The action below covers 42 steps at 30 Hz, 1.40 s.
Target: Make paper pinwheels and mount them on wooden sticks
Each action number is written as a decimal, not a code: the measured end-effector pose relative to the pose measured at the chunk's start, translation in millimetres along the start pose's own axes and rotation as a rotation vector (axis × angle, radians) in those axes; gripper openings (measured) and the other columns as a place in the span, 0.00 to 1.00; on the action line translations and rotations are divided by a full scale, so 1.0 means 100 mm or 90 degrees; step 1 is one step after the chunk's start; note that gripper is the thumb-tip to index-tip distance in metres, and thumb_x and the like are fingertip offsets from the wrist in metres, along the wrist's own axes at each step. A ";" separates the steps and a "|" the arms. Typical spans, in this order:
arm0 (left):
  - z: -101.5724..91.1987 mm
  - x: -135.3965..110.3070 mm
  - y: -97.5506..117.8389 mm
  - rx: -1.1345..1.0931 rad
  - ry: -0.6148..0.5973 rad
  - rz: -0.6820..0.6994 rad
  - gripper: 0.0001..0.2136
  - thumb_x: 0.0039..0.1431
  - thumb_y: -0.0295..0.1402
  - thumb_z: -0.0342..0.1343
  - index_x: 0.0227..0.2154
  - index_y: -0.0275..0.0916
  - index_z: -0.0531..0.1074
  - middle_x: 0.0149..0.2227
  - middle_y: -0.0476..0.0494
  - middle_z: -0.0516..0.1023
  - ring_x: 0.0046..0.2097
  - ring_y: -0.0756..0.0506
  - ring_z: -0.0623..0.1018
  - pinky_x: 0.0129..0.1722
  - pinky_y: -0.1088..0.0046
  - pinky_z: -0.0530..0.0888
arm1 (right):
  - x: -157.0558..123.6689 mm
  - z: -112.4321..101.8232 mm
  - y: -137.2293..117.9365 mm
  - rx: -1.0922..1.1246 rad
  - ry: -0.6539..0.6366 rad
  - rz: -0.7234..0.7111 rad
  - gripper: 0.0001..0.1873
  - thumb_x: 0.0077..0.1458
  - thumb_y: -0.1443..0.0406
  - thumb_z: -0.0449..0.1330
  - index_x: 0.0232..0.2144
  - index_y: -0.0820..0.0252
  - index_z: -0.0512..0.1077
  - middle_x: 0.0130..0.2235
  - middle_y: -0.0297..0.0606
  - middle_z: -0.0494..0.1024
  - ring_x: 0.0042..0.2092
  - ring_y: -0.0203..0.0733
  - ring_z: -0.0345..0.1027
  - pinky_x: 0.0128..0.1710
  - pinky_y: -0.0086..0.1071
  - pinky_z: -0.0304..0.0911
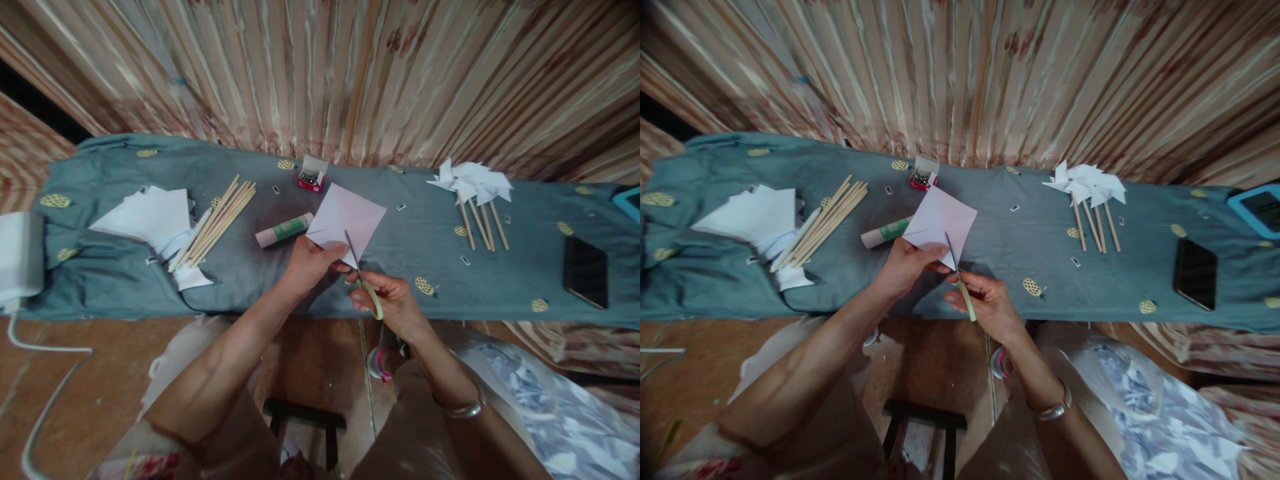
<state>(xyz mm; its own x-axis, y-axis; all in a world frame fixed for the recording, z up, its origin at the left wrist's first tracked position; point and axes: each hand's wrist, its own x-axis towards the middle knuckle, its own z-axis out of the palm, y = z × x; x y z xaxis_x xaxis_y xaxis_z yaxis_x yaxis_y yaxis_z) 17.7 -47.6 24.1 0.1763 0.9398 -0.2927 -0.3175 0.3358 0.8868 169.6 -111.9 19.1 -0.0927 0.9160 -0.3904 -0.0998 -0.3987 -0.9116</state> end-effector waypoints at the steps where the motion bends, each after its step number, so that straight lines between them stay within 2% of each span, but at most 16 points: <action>1: 0.00 0.00 0.00 -0.002 0.000 -0.001 0.06 0.39 0.30 0.65 0.24 0.38 0.75 0.24 0.51 0.77 0.26 0.49 0.76 0.24 0.73 0.78 | 0.00 0.00 0.00 0.002 0.002 0.003 0.21 0.30 0.56 0.77 0.29 0.55 0.80 0.21 0.27 0.76 0.22 0.31 0.66 0.23 0.26 0.63; 24: -0.02 0.01 -0.01 0.015 -0.007 0.013 0.06 0.40 0.30 0.65 0.24 0.40 0.75 0.26 0.49 0.78 0.27 0.48 0.76 0.25 0.73 0.78 | 0.01 0.03 0.02 -0.013 0.011 -0.008 0.21 0.30 0.55 0.77 0.28 0.56 0.79 0.19 0.27 0.75 0.21 0.31 0.65 0.21 0.26 0.63; 30: 0.00 -0.01 0.01 0.006 0.005 0.006 0.08 0.38 0.31 0.65 0.25 0.37 0.74 0.24 0.50 0.77 0.26 0.49 0.75 0.24 0.74 0.78 | 0.00 0.02 0.00 -0.035 -0.010 -0.005 0.24 0.32 0.50 0.75 0.30 0.56 0.79 0.21 0.28 0.75 0.22 0.32 0.66 0.22 0.27 0.64; 33: -0.01 0.01 0.04 0.010 0.013 0.022 0.10 0.38 0.33 0.66 0.26 0.36 0.74 0.24 0.50 0.76 0.26 0.49 0.75 0.25 0.74 0.77 | -0.02 -0.02 -0.03 -0.055 -0.056 0.005 0.25 0.35 0.48 0.74 0.32 0.57 0.79 0.23 0.29 0.76 0.24 0.32 0.68 0.26 0.27 0.66; 38: -0.10 0.10 0.06 0.030 0.064 0.073 0.08 0.39 0.33 0.64 0.24 0.37 0.73 0.27 0.48 0.78 0.28 0.48 0.76 0.27 0.72 0.75 | -0.06 -0.16 -0.10 -0.113 -0.138 0.018 0.21 0.40 0.52 0.73 0.34 0.57 0.79 0.26 0.30 0.76 0.27 0.33 0.68 0.28 0.27 0.65; 40: -0.14 0.13 0.06 0.041 0.087 0.096 0.07 0.40 0.32 0.63 0.23 0.38 0.73 0.28 0.48 0.78 0.30 0.47 0.76 0.30 0.71 0.75 | -0.06 -0.25 -0.13 -0.124 -0.140 0.022 0.22 0.40 0.51 0.73 0.34 0.57 0.79 0.27 0.32 0.78 0.28 0.34 0.68 0.28 0.28 0.65; 42: -0.17 0.16 0.04 0.061 0.110 0.123 0.05 0.40 0.30 0.63 0.23 0.39 0.73 0.28 0.48 0.79 0.32 0.46 0.77 0.34 0.70 0.75 | -0.04 -0.33 -0.16 -0.119 -0.098 0.003 0.24 0.39 0.48 0.73 0.35 0.58 0.79 0.27 0.33 0.79 0.28 0.34 0.68 0.29 0.28 0.65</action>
<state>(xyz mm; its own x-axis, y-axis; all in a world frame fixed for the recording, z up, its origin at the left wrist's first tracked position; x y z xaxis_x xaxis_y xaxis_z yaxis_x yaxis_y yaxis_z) 3.4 -30.1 17.4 -0.0433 0.9856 -0.1637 -0.2390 0.1488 0.9595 204.5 -107.7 31.0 -0.2446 0.8906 -0.3834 0.0844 -0.3743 -0.9234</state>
